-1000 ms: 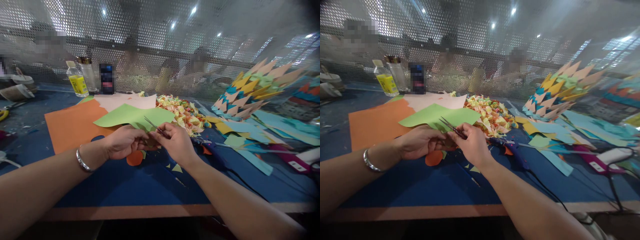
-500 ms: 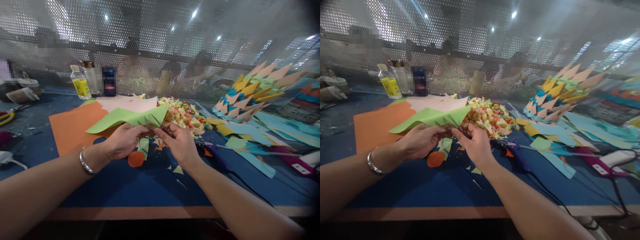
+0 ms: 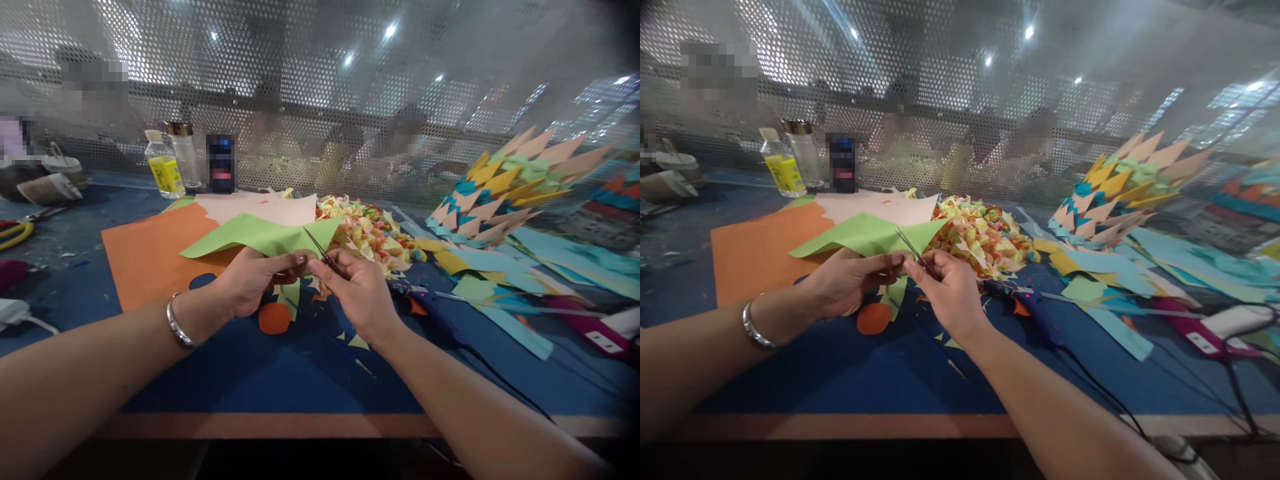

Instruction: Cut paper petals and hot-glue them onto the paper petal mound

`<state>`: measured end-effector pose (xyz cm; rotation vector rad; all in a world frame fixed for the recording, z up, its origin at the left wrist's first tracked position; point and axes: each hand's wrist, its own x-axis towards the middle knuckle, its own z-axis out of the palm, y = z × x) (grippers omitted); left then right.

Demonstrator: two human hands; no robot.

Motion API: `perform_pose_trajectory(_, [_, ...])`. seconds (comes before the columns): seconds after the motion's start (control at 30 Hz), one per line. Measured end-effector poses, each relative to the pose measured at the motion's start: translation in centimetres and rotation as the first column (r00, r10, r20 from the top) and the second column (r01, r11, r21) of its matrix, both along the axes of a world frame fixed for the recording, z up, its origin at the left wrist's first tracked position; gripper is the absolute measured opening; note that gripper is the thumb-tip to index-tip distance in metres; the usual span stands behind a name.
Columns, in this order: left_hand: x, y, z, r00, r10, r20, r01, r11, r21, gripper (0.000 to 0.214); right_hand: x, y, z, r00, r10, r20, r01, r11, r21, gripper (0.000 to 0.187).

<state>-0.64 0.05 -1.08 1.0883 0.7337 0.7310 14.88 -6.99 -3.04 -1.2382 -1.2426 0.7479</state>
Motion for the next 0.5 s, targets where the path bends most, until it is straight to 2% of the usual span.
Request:
perform_pose_trajectory(0.1, [0.17, -0.03, 0.26, 0.996, 0.080, 0.033, -0.081, 0.997, 0.001, 0.015, -0.13, -0.22, 0.31, 0.996, 0.006, -0.092, -0.007, 1.000, -0.014, 0.033])
perform_pose_trajectory(0.2, [0.32, -0.09, 0.47, 0.987, 0.148, 0.066, -0.147, 0.989, -0.023, 0.013, -0.13, -0.29, 0.36, 0.994, -0.019, -0.109, 0.015, 0.999, -0.041, 0.039])
perform_pose_trajectory(0.37, [0.35, 0.04, 0.40, 0.974, 0.166, 0.157, -0.168, 0.986, -0.005, 0.014, -0.04, -0.10, -0.03, 0.993, -0.031, -0.117, 0.017, 0.993, -0.115, 0.041])
perform_pose_trajectory(0.5, [0.39, 0.09, 0.41, 0.952, 0.246, 0.184, -0.245, 0.969, -0.029, 0.013, -0.24, -0.07, -0.08, 0.984, -0.035, -0.173, 0.010, 0.990, -0.142, 0.042])
